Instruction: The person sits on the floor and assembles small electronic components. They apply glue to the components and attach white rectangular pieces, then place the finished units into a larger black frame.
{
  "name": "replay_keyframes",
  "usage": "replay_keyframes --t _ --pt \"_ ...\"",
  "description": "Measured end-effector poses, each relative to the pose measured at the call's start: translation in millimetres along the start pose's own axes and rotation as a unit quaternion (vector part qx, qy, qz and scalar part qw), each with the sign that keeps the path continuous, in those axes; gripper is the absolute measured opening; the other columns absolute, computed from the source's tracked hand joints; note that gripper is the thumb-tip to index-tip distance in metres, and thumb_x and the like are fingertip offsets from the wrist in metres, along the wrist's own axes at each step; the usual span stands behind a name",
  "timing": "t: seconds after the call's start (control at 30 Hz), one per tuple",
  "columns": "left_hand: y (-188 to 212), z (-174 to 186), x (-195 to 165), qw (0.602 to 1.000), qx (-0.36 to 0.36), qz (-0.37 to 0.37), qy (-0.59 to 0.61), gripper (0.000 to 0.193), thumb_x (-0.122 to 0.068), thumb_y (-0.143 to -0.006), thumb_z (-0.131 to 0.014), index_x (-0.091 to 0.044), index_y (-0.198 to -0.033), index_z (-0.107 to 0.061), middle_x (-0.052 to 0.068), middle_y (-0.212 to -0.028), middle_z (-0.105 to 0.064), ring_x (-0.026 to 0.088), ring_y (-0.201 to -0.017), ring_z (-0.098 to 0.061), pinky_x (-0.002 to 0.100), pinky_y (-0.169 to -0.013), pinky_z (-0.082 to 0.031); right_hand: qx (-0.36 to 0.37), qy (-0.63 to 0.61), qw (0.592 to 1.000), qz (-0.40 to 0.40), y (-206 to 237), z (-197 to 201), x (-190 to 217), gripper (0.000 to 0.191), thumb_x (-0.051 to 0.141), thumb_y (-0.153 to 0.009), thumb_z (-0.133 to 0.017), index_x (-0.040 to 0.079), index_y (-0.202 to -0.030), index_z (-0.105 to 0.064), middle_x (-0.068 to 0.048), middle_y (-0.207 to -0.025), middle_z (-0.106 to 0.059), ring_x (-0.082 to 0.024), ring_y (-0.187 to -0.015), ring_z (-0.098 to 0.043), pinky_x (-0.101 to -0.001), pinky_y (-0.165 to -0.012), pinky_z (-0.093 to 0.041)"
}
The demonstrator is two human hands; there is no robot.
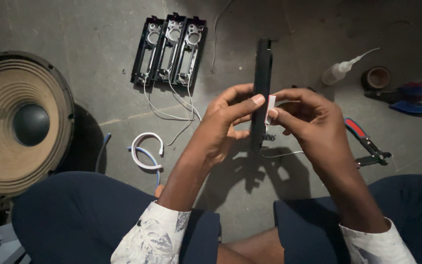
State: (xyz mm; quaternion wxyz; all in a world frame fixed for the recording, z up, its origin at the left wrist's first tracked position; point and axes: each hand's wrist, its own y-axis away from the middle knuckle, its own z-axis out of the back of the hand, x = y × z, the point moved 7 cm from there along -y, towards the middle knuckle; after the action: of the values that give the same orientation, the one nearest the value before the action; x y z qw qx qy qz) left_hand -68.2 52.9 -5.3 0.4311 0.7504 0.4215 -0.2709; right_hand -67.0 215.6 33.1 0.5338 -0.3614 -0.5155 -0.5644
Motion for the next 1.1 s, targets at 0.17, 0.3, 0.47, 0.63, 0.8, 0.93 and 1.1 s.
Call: replay_keyframes --t 0.17,0.3,0.47,0.63,0.8,0.93,1.1 --pt "-1.2 0.4 2.3 1.000 -0.005 -0.005 -0.009 0.059 -0.036 -0.083 -0.075 -0.005 -0.131 -0.061 0.013 -0.116 -0.068 0.028 -0.119 -0.062 0.058 -0.096 -0.048 -0.006 0.012 1.000 -0.009 -1.3 0.1 -3.2 0.029 0.014 -0.090 -0.074 0.006 -0.118 -0.071 -0.006 -0.092 -0.077 -0.011 -0.083 -0.072 -0.0248 -0.065 -0.053" --pt "-2.6 1.0 4.6 1.000 -0.007 -0.005 -0.012 0.058 -0.035 -0.084 -0.075 -0.006 -0.131 -0.061 0.011 -0.116 -0.065 0.029 -0.120 -0.063 0.060 -0.097 -0.049 -0.007 0.007 1.000 -0.013 -1.2 -1.6 -4.5 0.029 0.014 -0.090 -0.073 0.007 -0.118 -0.072 -0.006 -0.092 -0.077 -0.011 -0.082 -0.072 -0.0246 -0.064 -0.053" --pt "-3.0 0.6 6.8 1.000 0.004 -0.005 0.003 0.057 -0.034 -0.085 -0.075 -0.005 -0.132 -0.060 0.013 -0.114 -0.067 0.030 -0.117 -0.063 0.060 -0.099 -0.048 -0.008 0.006 1.000 -0.005 -1.0 -3.8 -3.4 0.028 0.015 -0.091 -0.073 0.007 -0.118 -0.072 -0.005 -0.091 -0.077 -0.010 -0.081 -0.071 -0.0238 -0.064 -0.052" --pt "-3.8 0.9 7.4 1.000 -0.004 -0.005 0.007 0.055 -0.032 -0.085 -0.074 -0.006 -0.131 -0.060 0.014 -0.112 -0.069 0.028 -0.116 -0.066 0.058 -0.098 -0.046 -0.021 0.032 0.999 0.005 1.1 -5.0 -1.2 0.027 0.016 -0.091 -0.074 0.008 -0.117 -0.072 -0.004 -0.091 -0.076 -0.009 -0.082 -0.071 -0.0229 -0.064 -0.052" --pt "-2.3 -2.6 6.4 0.999 0.010 -0.004 0.033 0.053 -0.030 -0.087 -0.075 -0.005 -0.131 -0.060 0.011 -0.112 -0.068 0.025 -0.111 -0.064 0.057 -0.101 -0.048 -0.037 0.013 0.999 0.008 1.8 -6.8 -2.2 0.025 0.014 -0.091 -0.075 0.008 -0.115 -0.072 -0.001 -0.088 -0.075 -0.007 -0.080 -0.070 -0.0214 -0.063 -0.051" --pt "-1.8 -4.4 5.9 0.999 0.014 -0.002 0.029 0.052 -0.030 -0.087 -0.074 -0.005 -0.131 -0.060 0.010 -0.108 -0.069 0.023 -0.108 -0.065 0.055 -0.099 -0.049 -0.048 -0.007 0.999 0.021 3.5 -6.9 -2.6 0.026 0.013 -0.092 -0.076 0.007 -0.116 -0.073 -0.001 -0.089 -0.072 -0.006 -0.078 -0.064 -0.0202 -0.063 -0.048" --pt "-1.4 -5.2 5.8 0.999 0.017 -0.004 0.039 0.052 -0.029 -0.087 -0.075 -0.005 -0.130 -0.060 0.008 -0.110 -0.068 0.023 -0.108 -0.064 0.054 -0.097 -0.051 -0.042 -0.001 0.998 0.035 3.2 -7.6 -1.8 0.029 0.010 -0.092 -0.074 0.007 -0.120 -0.068 -0.003 -0.092 -0.074 -0.008 -0.086 -0.071 -0.0229 -0.073 -0.055"
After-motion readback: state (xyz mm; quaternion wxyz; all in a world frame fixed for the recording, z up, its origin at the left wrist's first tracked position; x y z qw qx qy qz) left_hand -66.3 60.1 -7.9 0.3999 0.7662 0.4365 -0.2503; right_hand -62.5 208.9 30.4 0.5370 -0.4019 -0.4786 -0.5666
